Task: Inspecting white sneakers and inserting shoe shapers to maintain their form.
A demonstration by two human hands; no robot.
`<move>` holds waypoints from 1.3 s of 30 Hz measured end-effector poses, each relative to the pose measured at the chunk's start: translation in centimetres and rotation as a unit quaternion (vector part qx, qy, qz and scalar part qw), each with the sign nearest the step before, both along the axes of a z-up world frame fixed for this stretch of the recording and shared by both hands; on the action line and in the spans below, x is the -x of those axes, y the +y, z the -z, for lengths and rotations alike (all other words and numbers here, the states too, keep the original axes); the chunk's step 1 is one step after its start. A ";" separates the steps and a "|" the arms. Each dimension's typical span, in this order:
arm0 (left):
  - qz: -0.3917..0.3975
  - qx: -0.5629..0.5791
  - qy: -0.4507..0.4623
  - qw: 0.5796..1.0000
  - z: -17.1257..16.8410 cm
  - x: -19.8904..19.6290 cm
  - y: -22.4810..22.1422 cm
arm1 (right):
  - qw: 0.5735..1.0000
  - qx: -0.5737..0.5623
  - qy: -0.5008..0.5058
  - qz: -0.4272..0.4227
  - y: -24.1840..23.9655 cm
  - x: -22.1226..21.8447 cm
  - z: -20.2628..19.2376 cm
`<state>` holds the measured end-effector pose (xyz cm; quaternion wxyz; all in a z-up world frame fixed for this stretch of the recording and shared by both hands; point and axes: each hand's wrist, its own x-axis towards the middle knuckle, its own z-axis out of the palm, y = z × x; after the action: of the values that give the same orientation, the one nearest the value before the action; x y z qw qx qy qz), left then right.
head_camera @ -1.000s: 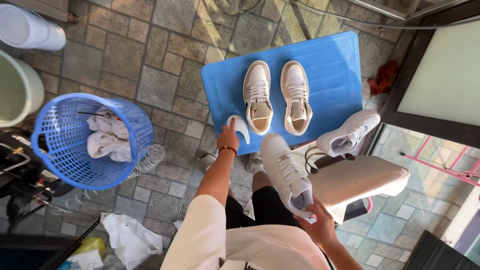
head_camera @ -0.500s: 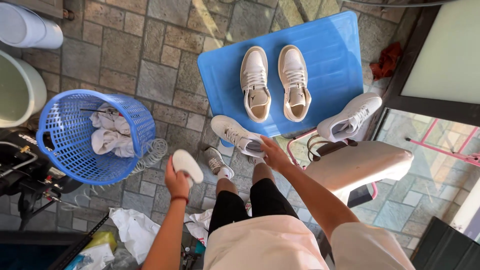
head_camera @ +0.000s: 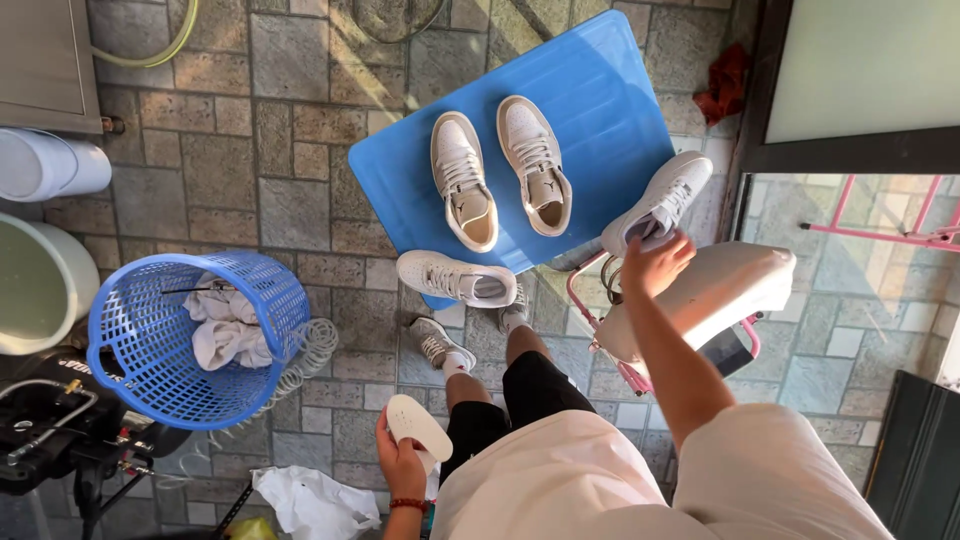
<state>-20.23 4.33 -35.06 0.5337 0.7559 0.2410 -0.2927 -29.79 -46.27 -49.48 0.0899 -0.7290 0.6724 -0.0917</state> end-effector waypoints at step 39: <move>-0.012 0.522 -0.052 0.851 -24.7 -15.0 -7.3 | 0.646 -0.324 -0.233 -0.651 21.8 -17.0 -47.2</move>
<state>-5.23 -3.00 -10.40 0.8652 0.3768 0.0338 -0.3290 -12.80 -24.44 -2.28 0.5108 -0.8578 -0.0314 0.0473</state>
